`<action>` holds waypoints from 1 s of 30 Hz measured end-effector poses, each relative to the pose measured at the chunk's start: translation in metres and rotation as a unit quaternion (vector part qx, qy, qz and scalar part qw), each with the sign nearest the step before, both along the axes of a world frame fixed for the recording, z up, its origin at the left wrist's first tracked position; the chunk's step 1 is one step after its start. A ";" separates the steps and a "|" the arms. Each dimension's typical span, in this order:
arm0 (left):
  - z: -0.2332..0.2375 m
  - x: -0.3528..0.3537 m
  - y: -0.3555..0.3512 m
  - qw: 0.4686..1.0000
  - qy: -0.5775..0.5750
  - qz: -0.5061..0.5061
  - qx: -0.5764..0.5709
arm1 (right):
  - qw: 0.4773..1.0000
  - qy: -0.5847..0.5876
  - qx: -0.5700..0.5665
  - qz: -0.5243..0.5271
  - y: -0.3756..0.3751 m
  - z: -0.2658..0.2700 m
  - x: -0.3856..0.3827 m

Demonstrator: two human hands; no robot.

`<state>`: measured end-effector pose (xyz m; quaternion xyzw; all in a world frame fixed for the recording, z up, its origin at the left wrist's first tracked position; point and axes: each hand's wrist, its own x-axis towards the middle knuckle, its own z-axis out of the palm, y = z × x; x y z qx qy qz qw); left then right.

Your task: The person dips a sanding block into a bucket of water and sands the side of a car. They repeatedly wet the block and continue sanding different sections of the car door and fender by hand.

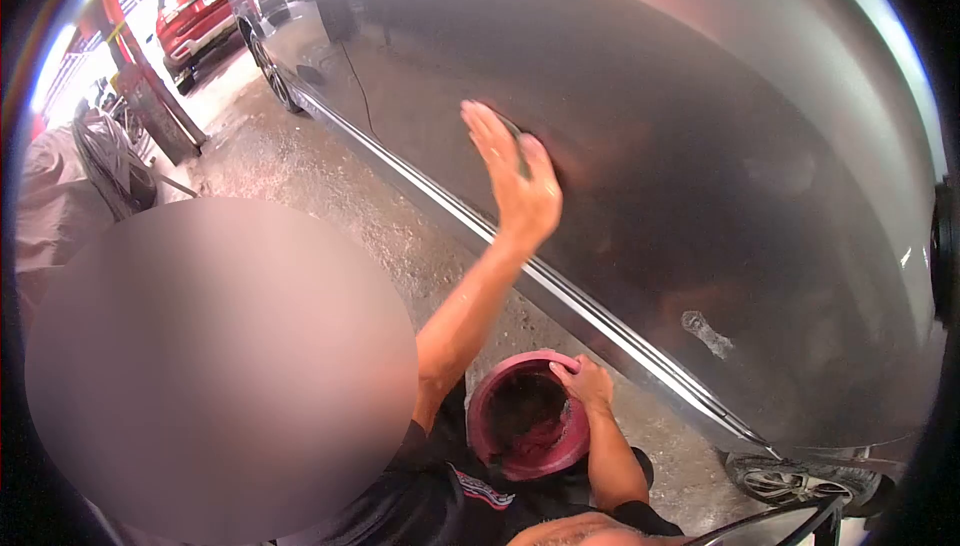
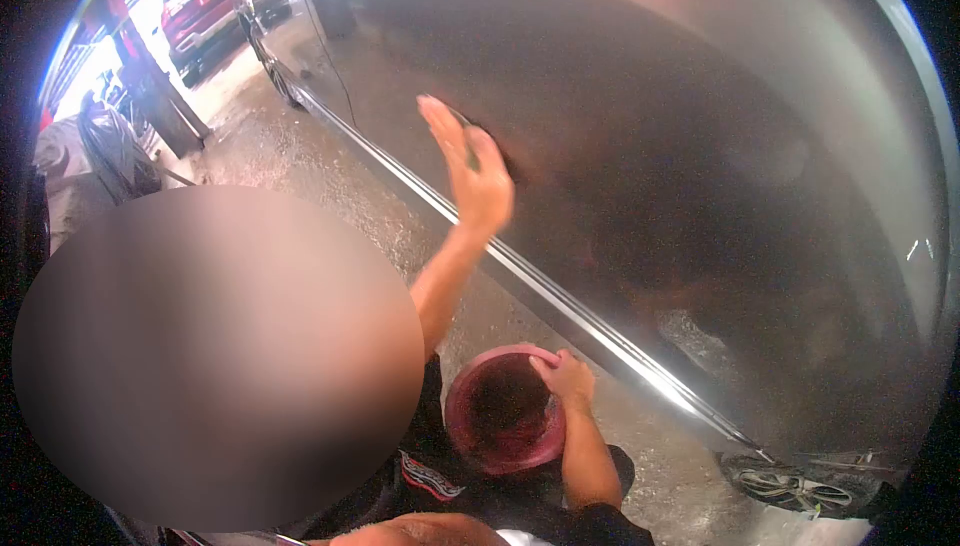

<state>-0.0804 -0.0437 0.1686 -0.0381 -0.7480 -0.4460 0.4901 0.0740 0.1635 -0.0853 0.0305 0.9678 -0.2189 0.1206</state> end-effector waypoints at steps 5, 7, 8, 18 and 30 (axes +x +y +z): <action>-0.033 0.004 0.016 0.996 0.042 -0.037 -0.064 | 1.000 0.020 0.001 0.004 -0.001 -0.005 0.001; 0.013 0.004 0.004 1.000 -0.006 -0.025 0.006 | 1.000 0.030 0.001 -0.004 -0.004 -0.001 0.003; 0.011 0.008 0.008 0.999 0.005 -0.033 0.015 | 1.000 0.024 0.005 -0.006 -0.003 0.001 0.006; -0.005 0.015 0.017 1.000 0.013 -0.017 -0.012 | 1.000 -0.022 -0.003 -0.006 -0.005 0.001 -0.005; -0.022 0.010 0.013 0.999 0.007 -0.044 -0.001 | 1.000 0.021 0.015 -0.006 -0.006 -0.001 -0.001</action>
